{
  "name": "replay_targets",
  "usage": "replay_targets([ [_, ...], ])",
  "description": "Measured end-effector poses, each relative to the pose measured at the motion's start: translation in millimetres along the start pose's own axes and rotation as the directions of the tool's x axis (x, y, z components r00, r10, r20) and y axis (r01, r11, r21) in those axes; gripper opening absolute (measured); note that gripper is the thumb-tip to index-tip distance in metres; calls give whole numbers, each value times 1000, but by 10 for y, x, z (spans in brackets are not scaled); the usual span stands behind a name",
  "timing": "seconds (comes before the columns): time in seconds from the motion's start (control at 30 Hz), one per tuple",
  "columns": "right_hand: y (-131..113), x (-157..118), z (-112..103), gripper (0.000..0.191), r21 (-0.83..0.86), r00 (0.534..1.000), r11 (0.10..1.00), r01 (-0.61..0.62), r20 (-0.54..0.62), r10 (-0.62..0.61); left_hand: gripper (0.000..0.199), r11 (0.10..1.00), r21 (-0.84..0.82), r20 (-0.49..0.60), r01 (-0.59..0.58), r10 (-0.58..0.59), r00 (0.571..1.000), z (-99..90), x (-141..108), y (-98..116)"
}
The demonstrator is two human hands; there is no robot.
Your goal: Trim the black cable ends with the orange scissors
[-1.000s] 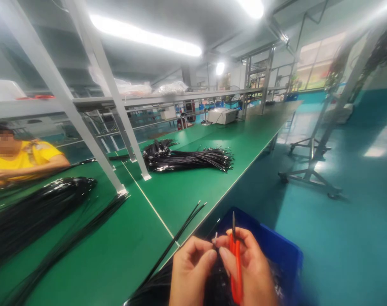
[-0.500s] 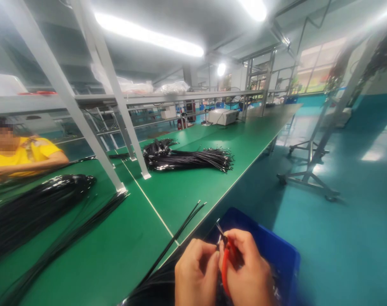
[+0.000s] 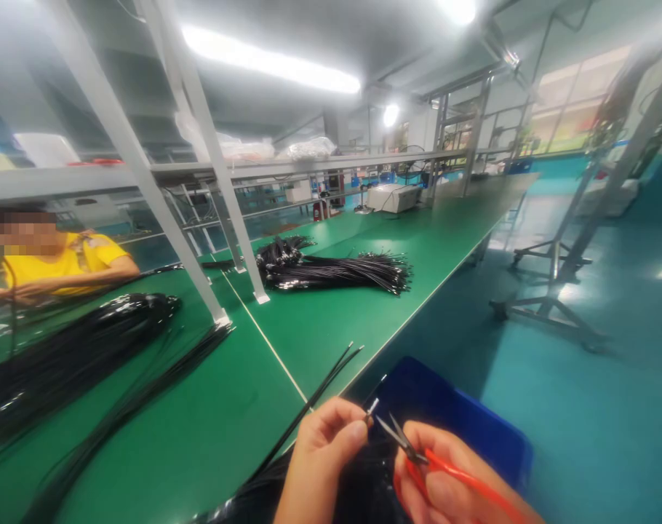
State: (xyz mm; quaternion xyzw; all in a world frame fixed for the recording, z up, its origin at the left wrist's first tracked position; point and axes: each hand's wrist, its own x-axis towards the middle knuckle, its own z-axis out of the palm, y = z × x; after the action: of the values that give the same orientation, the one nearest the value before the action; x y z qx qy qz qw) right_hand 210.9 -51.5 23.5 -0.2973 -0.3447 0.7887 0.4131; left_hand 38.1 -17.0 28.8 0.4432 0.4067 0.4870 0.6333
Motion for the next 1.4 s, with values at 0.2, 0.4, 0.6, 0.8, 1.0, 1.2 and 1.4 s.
replay_targets([
  [0.2, 128, 37, -14, 39, 77, 1000, 997, -13, 12, 13, 23, 993, -104, 25, 52, -50, 998, 12, -13, 14],
  [0.4, 130, 34, -14, 45, 45, 999, 999, 11, -46, -9, 22, 996, -83, 28, 11, -8, 1000, 19, -17, 10],
  [0.6, 113, 34, -28, 52, -80, 997, 997, 0, -80, -6, 23, 999, -41, 38, -20, 21, 999, 0, 6, -20],
  [0.8, 96, 72, -58, 60, -243, 989, 966, -85, -136, 53, 27, 999, -19, 26, -32, 33, 999, -8, 24, -73],
  [1.0, 124, 93, -25, 51, -343, 984, 934, -100, -172, 42, 31, 998, -60, 39, 3, -1, 999, -18, 57, -118],
  [1.2, 68, 13, -81, 62, -265, 999, 964, -20, 21, 27, 25, 995, -73, 58, 64, -60, 997, -13, 50, -50],
  [1.4, 29, 40, -43, 56, -244, 995, 969, 47, -72, -66, 22, 991, -110, 62, 82, -75, 995, 37, 25, 6],
])
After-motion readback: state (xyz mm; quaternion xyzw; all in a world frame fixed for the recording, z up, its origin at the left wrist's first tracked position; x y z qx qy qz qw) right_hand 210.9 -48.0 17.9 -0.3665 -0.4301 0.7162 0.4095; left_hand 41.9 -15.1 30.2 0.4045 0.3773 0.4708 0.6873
